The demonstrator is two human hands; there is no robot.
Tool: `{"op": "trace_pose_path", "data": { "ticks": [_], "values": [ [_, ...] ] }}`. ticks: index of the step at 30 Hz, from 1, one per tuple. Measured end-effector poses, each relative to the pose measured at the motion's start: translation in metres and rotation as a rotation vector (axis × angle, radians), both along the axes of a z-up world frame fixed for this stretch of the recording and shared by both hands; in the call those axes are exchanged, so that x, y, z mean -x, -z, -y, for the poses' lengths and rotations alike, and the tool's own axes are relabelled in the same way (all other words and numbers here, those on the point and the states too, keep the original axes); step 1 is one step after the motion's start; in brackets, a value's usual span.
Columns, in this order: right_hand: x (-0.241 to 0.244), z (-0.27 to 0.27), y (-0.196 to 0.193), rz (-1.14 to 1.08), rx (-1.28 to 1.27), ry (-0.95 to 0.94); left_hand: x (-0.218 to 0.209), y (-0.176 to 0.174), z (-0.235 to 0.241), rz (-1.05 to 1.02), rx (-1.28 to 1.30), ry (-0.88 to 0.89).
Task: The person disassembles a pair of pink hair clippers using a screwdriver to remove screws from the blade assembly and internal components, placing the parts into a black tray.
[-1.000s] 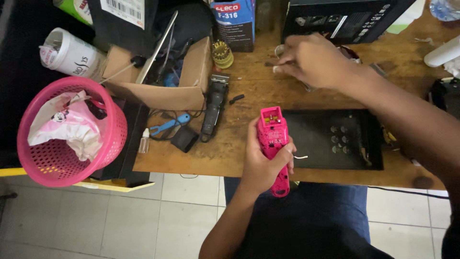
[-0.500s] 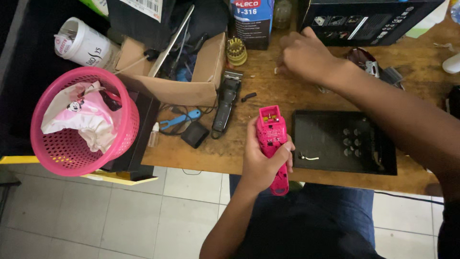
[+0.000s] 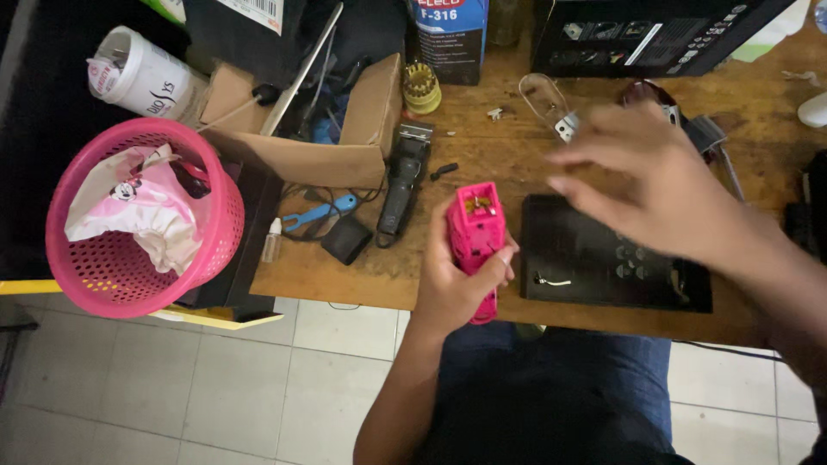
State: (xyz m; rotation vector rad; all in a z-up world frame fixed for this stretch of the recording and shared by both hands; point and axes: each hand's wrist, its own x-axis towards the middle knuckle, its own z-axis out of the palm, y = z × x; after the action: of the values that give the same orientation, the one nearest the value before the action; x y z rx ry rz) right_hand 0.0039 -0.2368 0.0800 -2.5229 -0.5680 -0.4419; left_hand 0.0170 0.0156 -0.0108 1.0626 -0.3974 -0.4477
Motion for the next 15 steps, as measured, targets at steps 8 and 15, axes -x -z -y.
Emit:
{"op": "trace_pose_path", "data": {
  "ticks": [8, 15],
  "values": [
    [0.063, 0.004, 0.023, -0.190, -0.139, 0.190, -0.035, 0.007, -0.005, 0.197, -0.568, -0.126],
    [0.093, 0.009, 0.037, -0.128, -0.231, 0.234, -0.030, 0.008, 0.007, 0.308, -0.602, -0.217]
  ]
}}
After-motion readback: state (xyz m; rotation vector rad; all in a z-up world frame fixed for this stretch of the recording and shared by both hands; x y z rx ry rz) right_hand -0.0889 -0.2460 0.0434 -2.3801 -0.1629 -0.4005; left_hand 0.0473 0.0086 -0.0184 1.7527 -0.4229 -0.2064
